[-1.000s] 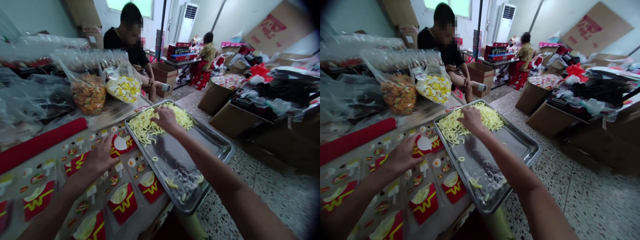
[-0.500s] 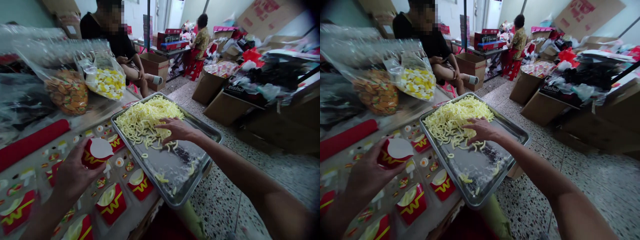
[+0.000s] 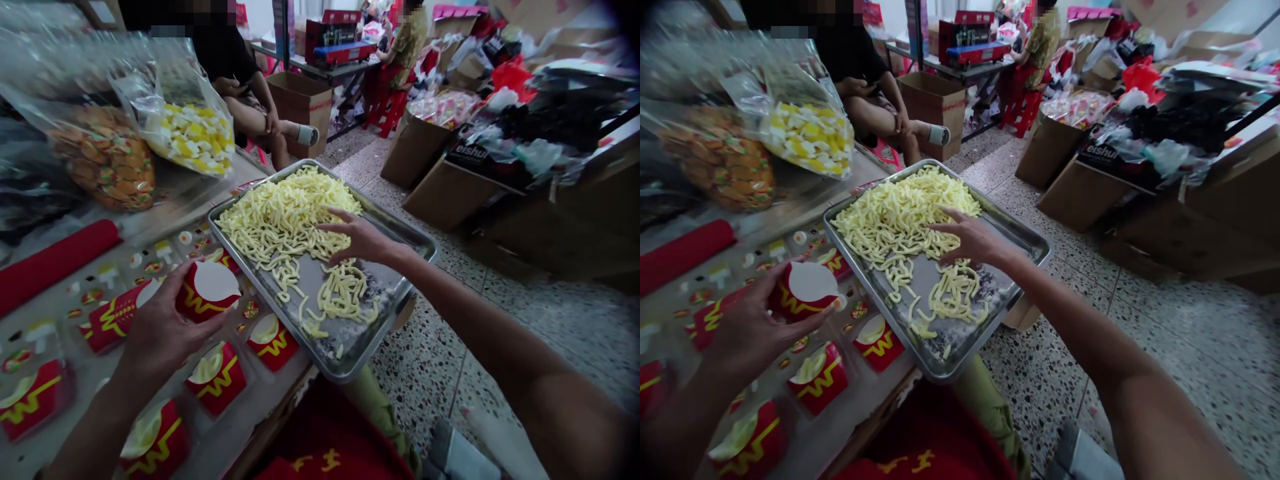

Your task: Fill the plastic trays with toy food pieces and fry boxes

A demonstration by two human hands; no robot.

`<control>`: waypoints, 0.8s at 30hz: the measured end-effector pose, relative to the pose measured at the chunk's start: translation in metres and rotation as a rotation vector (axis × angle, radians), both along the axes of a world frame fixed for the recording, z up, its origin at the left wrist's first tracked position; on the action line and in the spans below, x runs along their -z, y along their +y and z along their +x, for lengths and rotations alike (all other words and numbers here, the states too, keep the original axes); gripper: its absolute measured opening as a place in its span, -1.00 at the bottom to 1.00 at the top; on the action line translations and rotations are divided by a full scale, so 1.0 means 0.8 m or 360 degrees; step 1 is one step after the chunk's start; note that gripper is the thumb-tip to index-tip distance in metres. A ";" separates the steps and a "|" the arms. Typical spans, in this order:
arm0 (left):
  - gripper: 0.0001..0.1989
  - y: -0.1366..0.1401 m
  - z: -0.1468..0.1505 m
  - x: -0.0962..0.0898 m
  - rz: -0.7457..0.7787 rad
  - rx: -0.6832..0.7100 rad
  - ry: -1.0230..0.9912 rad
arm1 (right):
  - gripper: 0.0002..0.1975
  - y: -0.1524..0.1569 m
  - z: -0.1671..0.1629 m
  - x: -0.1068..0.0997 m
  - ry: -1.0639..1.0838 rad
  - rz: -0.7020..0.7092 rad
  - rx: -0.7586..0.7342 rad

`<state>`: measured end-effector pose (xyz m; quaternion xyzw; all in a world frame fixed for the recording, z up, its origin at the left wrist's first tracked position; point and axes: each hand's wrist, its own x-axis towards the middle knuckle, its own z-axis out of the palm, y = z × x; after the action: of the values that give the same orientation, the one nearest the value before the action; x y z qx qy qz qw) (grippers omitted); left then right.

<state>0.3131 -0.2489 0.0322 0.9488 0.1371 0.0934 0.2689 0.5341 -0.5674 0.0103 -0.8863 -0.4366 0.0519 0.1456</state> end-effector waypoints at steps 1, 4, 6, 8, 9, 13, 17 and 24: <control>-0.16 0.000 0.000 0.002 -0.0024 -0.0029 0.0017 | -0.34 -0.011 -0.006 -0.005 0.0027 0.0063 -0.0021; -0.15 -0.009 0.006 0.002 -0.0017 0.0001 -0.0022 | -0.72 -0.029 -0.034 -0.009 0.0279 0.0019 -0.0276; -0.17 -0.018 0.012 -0.002 0.0005 0.0061 -0.0059 | -0.68 -0.034 -0.045 -0.004 0.0418 -0.0039 -0.0343; -0.18 -0.023 0.015 -0.004 0.0024 0.0099 -0.0068 | -0.37 -0.043 -0.043 0.003 0.0415 0.0000 -0.0248; -0.18 -0.025 0.016 -0.003 0.0028 0.0112 -0.0067 | -0.22 -0.049 -0.037 0.005 0.0391 0.0033 -0.0202; -0.15 -0.024 0.014 0.003 0.0036 0.0147 -0.0074 | -0.37 -0.070 -0.023 0.005 0.0324 0.0196 -0.0024; -0.15 -0.029 0.014 0.007 0.0114 0.0156 -0.0132 | -0.76 -0.074 -0.058 0.012 0.0482 0.0159 0.0119; -0.17 -0.059 0.021 0.012 -0.0001 0.0197 -0.0153 | -0.92 -0.058 -0.115 0.033 0.0475 0.0451 0.0285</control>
<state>0.3300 -0.2959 0.0224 0.9498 0.0650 0.1220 0.2808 0.4422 -0.6142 -0.0160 -0.8748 -0.3326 0.1074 0.3356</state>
